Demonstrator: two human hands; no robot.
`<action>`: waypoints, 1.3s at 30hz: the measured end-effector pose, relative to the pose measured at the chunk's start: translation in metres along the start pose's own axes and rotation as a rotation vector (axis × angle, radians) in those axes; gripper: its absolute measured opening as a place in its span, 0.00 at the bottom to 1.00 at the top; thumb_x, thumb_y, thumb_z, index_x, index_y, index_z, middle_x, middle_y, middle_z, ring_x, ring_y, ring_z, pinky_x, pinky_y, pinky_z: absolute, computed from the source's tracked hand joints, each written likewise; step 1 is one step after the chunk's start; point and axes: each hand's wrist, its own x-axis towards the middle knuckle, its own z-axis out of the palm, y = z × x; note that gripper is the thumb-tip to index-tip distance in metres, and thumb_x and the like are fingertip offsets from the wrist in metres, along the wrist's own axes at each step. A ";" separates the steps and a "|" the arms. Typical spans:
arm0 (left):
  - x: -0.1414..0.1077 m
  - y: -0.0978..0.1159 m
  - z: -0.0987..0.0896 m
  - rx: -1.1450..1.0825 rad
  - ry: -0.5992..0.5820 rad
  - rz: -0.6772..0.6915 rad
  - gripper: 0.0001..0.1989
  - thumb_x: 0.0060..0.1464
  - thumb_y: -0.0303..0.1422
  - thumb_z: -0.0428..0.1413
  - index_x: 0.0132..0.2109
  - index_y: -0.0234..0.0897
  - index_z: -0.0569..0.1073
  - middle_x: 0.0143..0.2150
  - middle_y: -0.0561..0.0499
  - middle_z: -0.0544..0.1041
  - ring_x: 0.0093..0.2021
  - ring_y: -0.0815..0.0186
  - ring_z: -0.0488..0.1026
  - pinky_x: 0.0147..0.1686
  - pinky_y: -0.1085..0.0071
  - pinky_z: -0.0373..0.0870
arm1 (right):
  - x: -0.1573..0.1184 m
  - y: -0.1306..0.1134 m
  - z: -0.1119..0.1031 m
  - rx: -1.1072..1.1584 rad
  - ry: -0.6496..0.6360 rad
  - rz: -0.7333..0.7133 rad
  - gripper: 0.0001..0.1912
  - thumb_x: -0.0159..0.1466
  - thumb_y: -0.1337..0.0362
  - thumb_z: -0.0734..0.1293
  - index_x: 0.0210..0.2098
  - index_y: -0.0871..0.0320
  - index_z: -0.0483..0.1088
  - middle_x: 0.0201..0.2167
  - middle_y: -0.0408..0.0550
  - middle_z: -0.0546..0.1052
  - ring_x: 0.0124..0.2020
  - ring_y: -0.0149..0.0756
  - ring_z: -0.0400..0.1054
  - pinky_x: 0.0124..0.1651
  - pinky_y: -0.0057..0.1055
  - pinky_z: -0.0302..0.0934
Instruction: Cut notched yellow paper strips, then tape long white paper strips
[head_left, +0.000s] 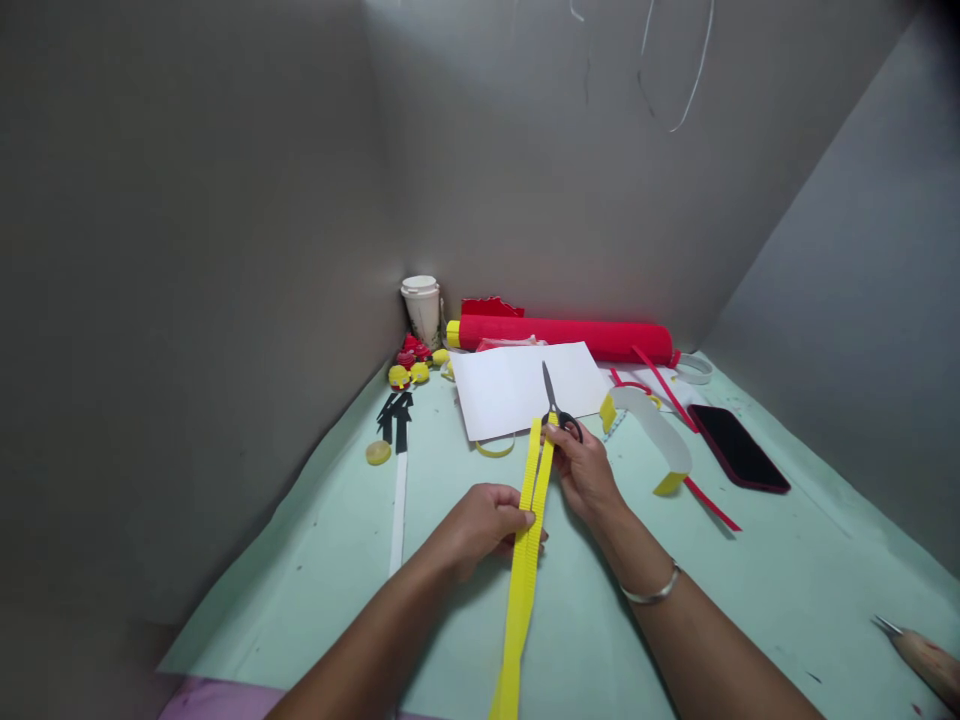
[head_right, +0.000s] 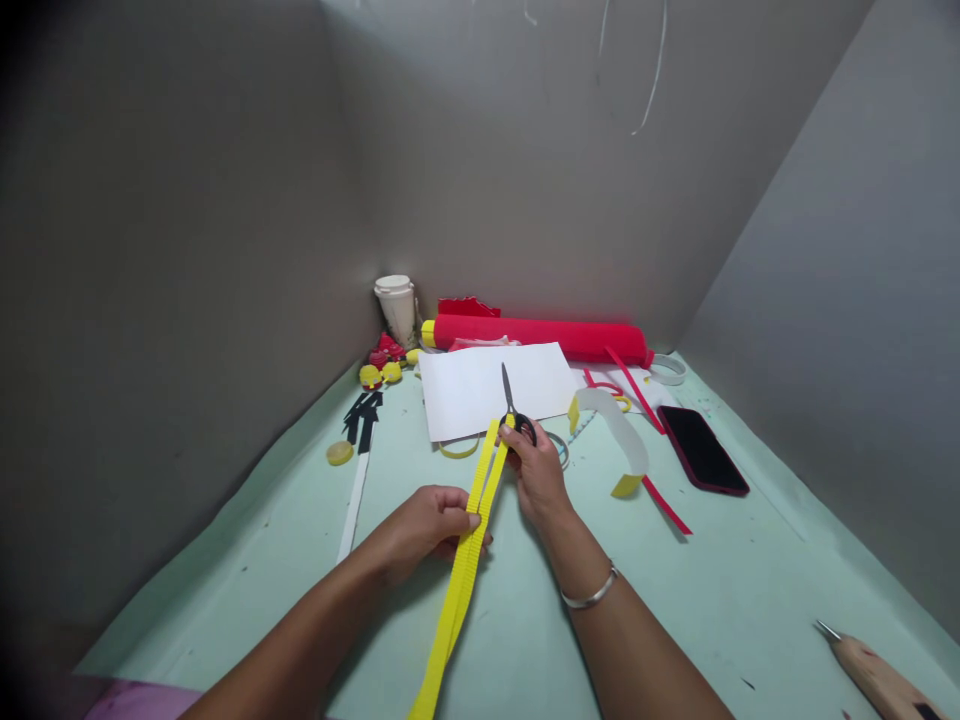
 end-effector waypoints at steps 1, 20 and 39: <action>-0.004 0.001 -0.002 0.006 0.011 0.014 0.10 0.42 0.32 0.62 0.32 0.31 0.73 0.30 0.41 0.80 0.31 0.58 0.78 0.35 0.64 0.72 | 0.000 0.000 0.000 -0.017 -0.006 -0.004 0.16 0.51 0.57 0.76 0.36 0.56 0.73 0.29 0.40 0.76 0.30 0.30 0.70 0.31 0.25 0.67; -0.040 0.013 -0.046 -0.120 0.403 0.406 0.16 0.47 0.40 0.64 0.39 0.35 0.75 0.37 0.45 0.81 0.38 0.59 0.78 0.42 0.66 0.72 | -0.015 -0.018 -0.005 -1.024 -0.555 -0.004 0.13 0.54 0.56 0.71 0.36 0.55 0.77 0.23 0.41 0.77 0.25 0.34 0.67 0.28 0.28 0.57; -0.035 0.006 -0.033 -0.031 0.271 0.300 0.13 0.50 0.37 0.60 0.41 0.33 0.74 0.36 0.44 0.81 0.36 0.60 0.78 0.40 0.66 0.71 | -0.051 -0.041 0.025 -1.576 -0.704 -0.137 0.05 0.54 0.69 0.67 0.27 0.57 0.77 0.28 0.55 0.79 0.33 0.47 0.72 0.34 0.35 0.56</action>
